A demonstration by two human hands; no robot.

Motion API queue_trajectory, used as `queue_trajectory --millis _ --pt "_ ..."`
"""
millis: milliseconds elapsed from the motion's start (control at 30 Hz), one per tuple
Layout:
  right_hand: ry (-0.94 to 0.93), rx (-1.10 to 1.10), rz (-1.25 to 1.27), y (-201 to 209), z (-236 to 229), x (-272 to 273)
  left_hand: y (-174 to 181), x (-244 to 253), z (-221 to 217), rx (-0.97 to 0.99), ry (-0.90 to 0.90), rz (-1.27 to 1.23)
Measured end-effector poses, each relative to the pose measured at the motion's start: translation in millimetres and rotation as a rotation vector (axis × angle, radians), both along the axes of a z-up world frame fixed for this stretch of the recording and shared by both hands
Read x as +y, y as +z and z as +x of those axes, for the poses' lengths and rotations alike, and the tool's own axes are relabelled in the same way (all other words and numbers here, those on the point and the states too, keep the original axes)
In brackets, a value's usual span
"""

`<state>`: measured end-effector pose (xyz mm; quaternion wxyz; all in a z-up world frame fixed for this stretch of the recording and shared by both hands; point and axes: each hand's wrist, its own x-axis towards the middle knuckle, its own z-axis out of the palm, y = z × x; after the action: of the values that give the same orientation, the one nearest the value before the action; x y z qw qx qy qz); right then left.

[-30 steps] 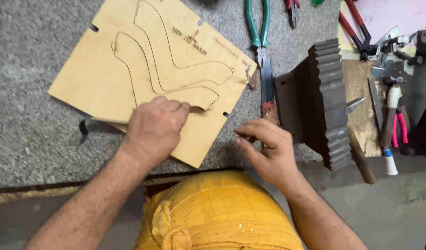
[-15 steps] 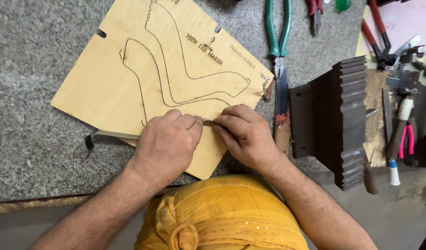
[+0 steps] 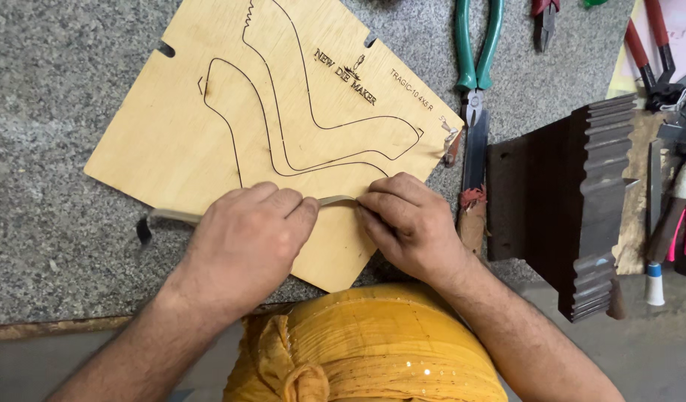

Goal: The person bends a metal strip into a curved shape using a wooden template and a hammer. They repeatedly check the bend against the template and use a manual press to refine the curve.

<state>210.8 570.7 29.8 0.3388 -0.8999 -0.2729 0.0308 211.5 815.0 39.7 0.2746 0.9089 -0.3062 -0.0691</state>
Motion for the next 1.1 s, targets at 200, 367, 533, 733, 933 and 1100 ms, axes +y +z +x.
queue_trajectory --millis 200,367,533,733,933,1100 --pt "0.015 0.016 0.001 1.8 0.8 -3.5 -0.6 0.1 0.9 0.031 -0.032 -0.008" --pt "0.013 0.003 -0.003 -2.1 0.4 -1.5 -4.1 1.3 -1.6 0.031 0.0 -0.04" --pt "0.054 -0.121 0.086 8.3 -4.2 -4.1 6.9 -4.8 -0.3 0.123 0.009 0.041" --pt "0.061 -0.528 0.028 43.9 -24.7 -27.8 44.4 -24.4 1.0 0.545 0.122 -0.179" --pt "-0.269 -0.514 -0.025 76.1 -72.5 -105.0 70.6 -88.4 -9.1 0.261 0.015 -0.281" --pt "-0.74 -0.338 -0.155 59.8 -92.8 -237.5 65.8 -161.5 -19.8 -0.043 -0.005 -0.325"
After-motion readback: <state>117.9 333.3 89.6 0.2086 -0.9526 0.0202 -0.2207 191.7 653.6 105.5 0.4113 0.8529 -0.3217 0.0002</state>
